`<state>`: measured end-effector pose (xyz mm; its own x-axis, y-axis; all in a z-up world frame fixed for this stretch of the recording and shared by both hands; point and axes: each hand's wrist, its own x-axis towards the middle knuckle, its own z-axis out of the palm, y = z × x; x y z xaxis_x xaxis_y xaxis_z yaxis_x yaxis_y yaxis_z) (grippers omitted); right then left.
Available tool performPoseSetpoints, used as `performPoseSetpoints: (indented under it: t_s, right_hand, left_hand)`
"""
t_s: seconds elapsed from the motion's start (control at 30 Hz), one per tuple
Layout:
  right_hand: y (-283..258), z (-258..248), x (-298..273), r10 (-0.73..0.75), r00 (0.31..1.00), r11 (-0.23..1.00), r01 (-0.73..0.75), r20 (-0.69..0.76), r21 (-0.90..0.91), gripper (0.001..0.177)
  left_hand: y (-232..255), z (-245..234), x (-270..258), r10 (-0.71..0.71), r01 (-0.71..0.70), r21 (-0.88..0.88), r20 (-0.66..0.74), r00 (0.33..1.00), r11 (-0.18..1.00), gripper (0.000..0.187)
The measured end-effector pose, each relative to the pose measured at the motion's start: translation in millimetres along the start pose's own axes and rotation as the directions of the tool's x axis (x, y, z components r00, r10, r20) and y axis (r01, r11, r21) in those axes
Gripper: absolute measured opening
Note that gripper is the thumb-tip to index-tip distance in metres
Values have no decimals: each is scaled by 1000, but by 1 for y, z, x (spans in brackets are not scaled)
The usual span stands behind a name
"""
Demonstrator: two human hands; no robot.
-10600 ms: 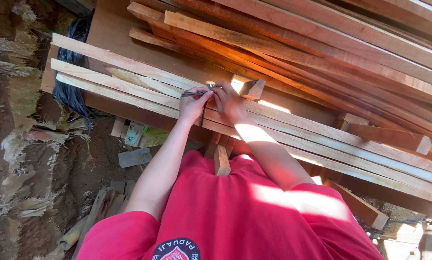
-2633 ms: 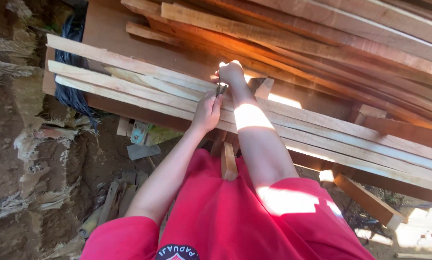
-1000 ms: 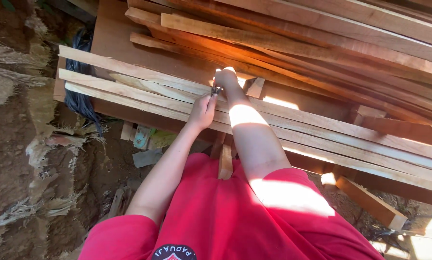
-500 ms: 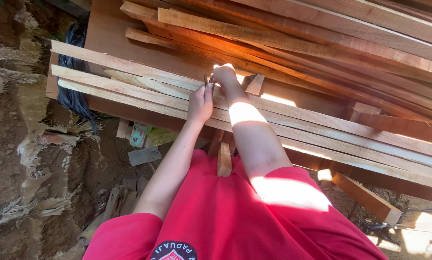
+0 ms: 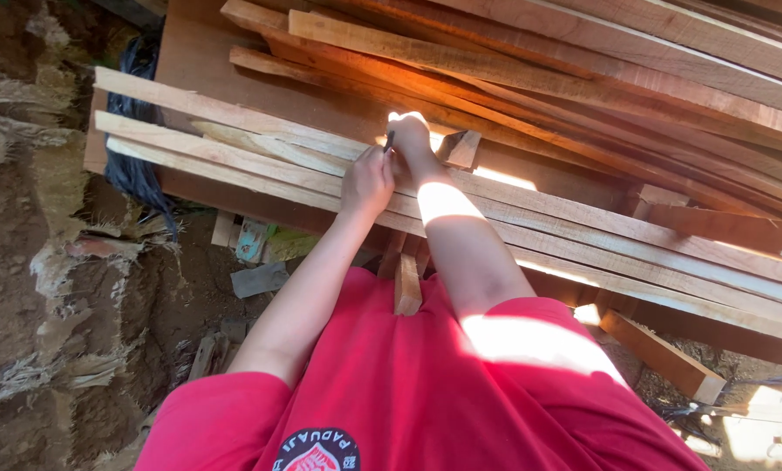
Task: Tying a bundle of wooden planks together using black straps and pliers to tighten them.
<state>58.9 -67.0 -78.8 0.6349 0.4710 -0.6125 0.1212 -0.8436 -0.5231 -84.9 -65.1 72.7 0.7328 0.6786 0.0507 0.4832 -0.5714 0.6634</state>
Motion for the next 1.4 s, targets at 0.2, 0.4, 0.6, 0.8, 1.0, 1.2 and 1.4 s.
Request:
performPoseSetpoints:
  t_s: [0.2,0.4,0.6,0.8,1.0,1.2,1.4]
  right_hand:
    - [-29,-55,-98,-159,984,986,162,-81,28,38]
    - [-24,-54,-118,-181,969,976,197,-166,89,43]
    - [17,-18,-71,-288,955,945,273,-67,-179,27]
    - [10,-32,-92,-267,963,964,267,37,1,20]
    - [12,-37,-80,-254,967,966,252,33,48,14]
    - [2,-45,-94,-222,974,968,225,-36,110,15]
    - [1,-37,-95,-157,982,964,176,-104,201,16]
  left_hand:
    - [-3,3,-8,48,-49,-15,-54,997,999,36]
    - [2,-2,-6,17,-27,-120,-80,997,992,32]
    - [0,-2,-9,39,-52,-143,-92,995,988,33]
    - [1,0,-8,25,-46,-171,-120,992,984,31]
    - [0,4,-10,-76,39,-277,-126,989,960,34]
    - [13,-3,-10,-182,123,-362,-133,974,924,35]
    - [-9,27,-26,-231,133,-437,-179,956,890,37]
